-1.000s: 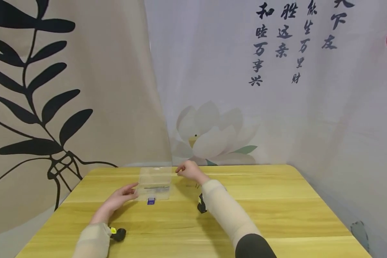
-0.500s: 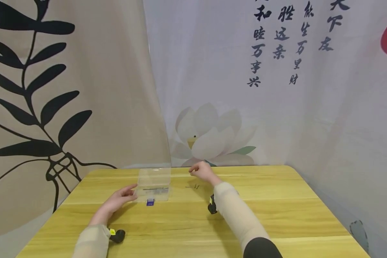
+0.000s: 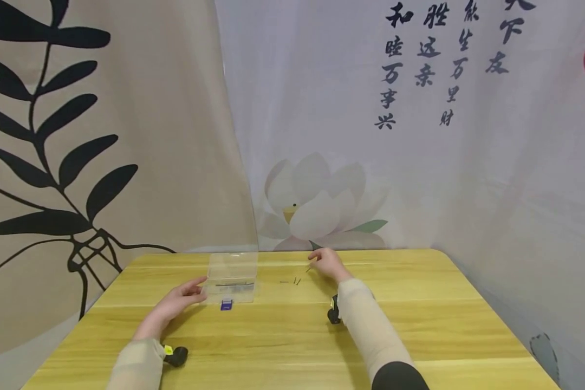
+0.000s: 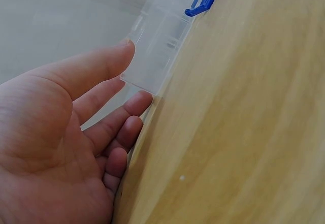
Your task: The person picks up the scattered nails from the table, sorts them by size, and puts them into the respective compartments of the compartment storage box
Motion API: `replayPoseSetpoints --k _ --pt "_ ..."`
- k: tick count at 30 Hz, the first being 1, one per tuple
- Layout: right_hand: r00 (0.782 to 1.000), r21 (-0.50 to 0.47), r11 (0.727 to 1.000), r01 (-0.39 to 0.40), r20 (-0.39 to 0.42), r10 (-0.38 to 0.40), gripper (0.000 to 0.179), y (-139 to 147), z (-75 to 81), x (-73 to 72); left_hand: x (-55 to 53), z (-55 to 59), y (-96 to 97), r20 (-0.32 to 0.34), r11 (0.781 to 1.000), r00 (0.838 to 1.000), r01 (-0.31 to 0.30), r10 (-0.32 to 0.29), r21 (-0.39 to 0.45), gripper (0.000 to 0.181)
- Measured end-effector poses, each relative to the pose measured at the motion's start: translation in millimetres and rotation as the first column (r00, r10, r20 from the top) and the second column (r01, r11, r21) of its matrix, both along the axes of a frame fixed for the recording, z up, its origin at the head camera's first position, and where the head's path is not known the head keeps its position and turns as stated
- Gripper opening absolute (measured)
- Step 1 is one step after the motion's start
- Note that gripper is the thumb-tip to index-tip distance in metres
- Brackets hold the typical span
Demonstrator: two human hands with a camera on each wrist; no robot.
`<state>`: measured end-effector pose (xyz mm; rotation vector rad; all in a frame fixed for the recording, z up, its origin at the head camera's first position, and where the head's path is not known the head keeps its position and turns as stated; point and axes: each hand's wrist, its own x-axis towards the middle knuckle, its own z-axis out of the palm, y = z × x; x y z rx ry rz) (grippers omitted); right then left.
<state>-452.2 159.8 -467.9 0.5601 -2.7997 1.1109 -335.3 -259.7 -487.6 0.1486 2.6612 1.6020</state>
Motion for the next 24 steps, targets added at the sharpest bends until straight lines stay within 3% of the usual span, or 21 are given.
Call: replayPoseSetpoints --k 6,15,24 --pt "1.000 0.026 1.000 0.017 0.011 -0.018 0.025 7 -10.1 -5.0 1.6 -0.4 0.1 0.004 1.000 1.000 -0.001 0.001 -0.007 0.060" --pt "0.996 0.088 0.996 -0.001 0.087 -0.007 0.029 4 -12.4 -5.9 3.1 0.8 1.0 0.006 1.000 1.000 -0.003 0.003 -0.006 0.059" --pt "0.997 0.122 0.993 -0.010 0.073 0.001 0.015 2 -7.4 -6.1 2.1 1.6 0.9 0.008 1.000 1.000 0.006 -0.006 0.000 0.060"
